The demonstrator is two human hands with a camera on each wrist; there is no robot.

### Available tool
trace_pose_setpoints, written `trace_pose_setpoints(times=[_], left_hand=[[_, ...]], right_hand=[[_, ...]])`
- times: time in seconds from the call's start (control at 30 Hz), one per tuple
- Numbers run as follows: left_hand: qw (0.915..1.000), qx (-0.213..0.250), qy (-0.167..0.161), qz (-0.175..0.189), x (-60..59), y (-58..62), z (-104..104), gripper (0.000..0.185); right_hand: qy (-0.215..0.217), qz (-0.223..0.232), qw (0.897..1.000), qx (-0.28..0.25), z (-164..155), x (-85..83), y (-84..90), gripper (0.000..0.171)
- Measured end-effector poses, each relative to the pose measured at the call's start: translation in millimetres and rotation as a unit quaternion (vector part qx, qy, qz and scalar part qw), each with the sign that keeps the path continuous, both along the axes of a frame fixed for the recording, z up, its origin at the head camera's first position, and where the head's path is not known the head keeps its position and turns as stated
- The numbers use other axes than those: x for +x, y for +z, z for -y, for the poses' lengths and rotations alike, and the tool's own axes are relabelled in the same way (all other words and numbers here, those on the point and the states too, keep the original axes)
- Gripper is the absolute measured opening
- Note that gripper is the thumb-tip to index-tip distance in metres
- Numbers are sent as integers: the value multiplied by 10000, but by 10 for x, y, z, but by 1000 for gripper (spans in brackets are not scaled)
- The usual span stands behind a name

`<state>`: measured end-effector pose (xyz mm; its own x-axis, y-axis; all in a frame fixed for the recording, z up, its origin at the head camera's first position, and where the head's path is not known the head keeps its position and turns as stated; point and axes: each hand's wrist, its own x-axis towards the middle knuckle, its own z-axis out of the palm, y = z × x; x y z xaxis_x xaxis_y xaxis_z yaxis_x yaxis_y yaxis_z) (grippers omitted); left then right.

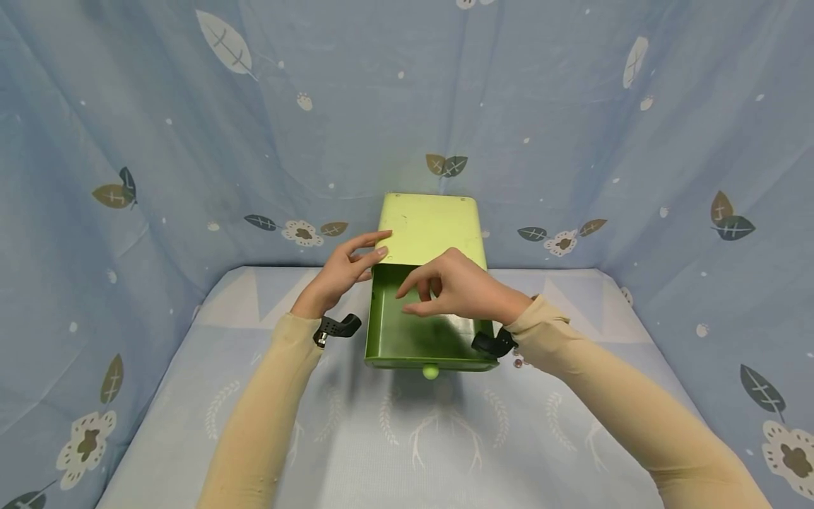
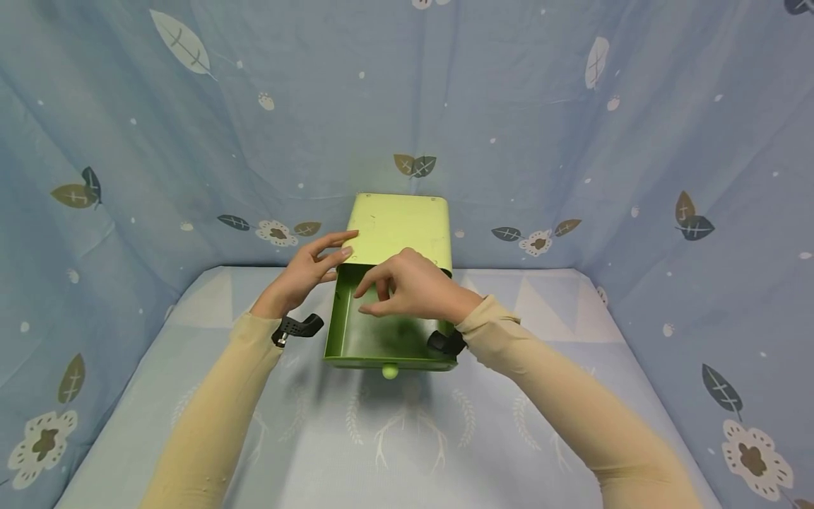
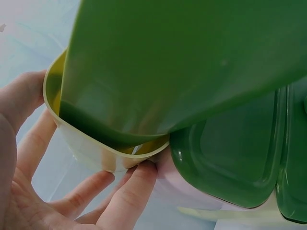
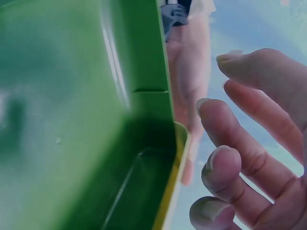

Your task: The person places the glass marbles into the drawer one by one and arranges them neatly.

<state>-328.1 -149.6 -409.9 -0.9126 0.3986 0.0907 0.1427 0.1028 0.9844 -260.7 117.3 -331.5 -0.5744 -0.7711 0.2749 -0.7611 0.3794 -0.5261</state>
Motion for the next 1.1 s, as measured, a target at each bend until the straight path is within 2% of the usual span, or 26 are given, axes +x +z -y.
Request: trace_pose_setpoints(times=[0.2,0.6,0.9,1.1], left_hand=[[10000,-16,-40,25,1,2,-1,49],[9999,-103,-46,-32,-13,-1,-8,48],[10000,-44,-27,11,6,-4,-6,49],[10000,-23,-24,39,16,-12,10,50]], right_hand=[[-27,-92,9996,-271,-54,88,98,11],[-1,-415,9937,-1036,-224,371,312,19],[-176,-512,9894,-1350,-406,494,335,27],[-193,-778,9845,-1561,-518,545,343,32]])
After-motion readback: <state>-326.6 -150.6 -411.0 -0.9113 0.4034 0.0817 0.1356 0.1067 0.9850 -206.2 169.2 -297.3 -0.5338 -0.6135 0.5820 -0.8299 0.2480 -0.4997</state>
